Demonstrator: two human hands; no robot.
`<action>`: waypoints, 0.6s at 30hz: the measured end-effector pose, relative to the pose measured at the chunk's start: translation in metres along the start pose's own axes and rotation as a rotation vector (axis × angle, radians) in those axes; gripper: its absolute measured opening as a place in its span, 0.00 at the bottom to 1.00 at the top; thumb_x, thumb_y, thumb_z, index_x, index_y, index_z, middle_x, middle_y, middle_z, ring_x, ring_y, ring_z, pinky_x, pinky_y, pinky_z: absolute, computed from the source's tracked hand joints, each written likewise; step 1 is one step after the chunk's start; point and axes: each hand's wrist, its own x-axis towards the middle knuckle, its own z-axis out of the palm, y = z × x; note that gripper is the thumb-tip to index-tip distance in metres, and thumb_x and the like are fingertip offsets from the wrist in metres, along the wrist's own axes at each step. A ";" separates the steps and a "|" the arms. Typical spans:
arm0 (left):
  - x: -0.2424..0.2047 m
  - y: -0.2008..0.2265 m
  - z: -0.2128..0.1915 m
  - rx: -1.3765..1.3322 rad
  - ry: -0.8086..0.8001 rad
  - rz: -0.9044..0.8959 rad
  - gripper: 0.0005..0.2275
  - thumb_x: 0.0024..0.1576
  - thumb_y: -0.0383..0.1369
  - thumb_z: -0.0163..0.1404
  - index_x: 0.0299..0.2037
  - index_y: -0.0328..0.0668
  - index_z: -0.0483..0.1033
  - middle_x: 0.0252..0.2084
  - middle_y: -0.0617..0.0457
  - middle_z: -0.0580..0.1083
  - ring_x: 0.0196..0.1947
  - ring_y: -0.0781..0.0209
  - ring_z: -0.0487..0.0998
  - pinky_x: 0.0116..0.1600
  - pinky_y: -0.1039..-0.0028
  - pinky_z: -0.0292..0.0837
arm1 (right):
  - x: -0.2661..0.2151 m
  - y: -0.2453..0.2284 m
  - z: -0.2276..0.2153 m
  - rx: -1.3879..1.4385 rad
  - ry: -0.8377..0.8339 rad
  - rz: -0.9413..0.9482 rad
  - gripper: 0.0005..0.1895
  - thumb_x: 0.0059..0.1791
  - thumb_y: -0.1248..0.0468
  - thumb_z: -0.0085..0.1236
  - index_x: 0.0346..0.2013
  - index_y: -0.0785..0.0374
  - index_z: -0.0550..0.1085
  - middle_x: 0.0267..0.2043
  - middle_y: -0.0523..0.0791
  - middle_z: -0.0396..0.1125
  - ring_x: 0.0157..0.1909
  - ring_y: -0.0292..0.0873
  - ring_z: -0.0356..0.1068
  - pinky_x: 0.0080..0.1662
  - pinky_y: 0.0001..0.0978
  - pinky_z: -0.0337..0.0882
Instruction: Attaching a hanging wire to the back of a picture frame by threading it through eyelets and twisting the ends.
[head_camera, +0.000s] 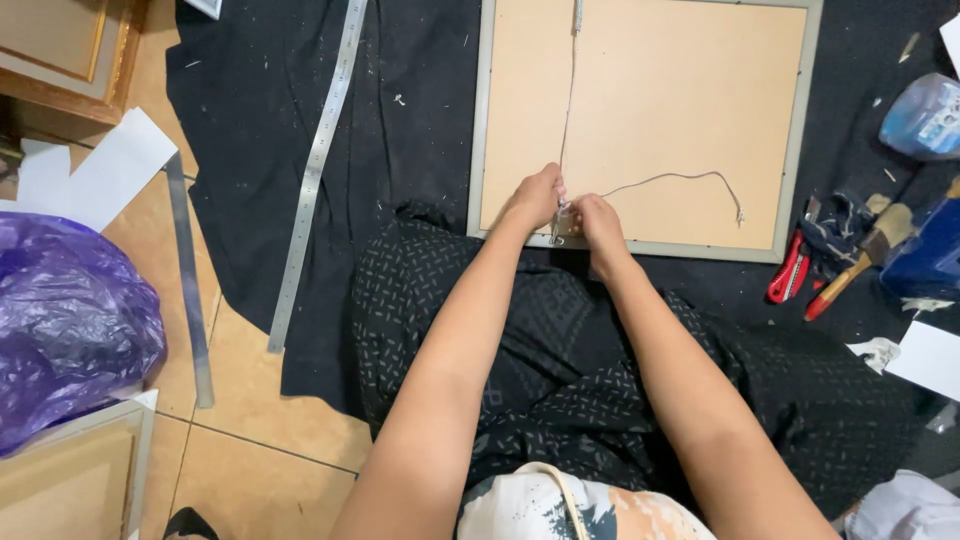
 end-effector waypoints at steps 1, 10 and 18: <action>0.000 0.000 0.001 -0.012 -0.010 0.002 0.05 0.65 0.36 0.43 0.46 0.50 0.70 0.39 0.48 0.80 0.46 0.48 0.83 0.54 0.57 0.76 | -0.006 -0.012 -0.002 0.197 -0.035 0.096 0.08 0.45 0.53 0.56 0.29 0.53 0.75 0.29 0.40 0.70 0.38 0.38 0.70 0.42 0.32 0.71; 0.025 -0.020 0.015 0.001 -0.025 0.061 0.04 0.63 0.35 0.47 0.43 0.47 0.72 0.33 0.47 0.80 0.40 0.49 0.85 0.51 0.58 0.77 | -0.001 -0.016 -0.027 0.444 -0.098 0.123 0.08 0.51 0.56 0.60 0.33 0.56 0.75 0.20 0.37 0.57 0.28 0.37 0.68 0.36 0.23 0.68; 0.028 -0.028 0.015 0.003 0.014 -0.023 0.03 0.63 0.37 0.47 0.40 0.53 0.72 0.30 0.57 0.79 0.38 0.55 0.85 0.47 0.62 0.76 | 0.017 -0.005 -0.070 0.027 0.025 -0.046 0.10 0.42 0.53 0.72 0.29 0.51 0.80 0.19 0.37 0.62 0.22 0.31 0.58 0.26 0.20 0.58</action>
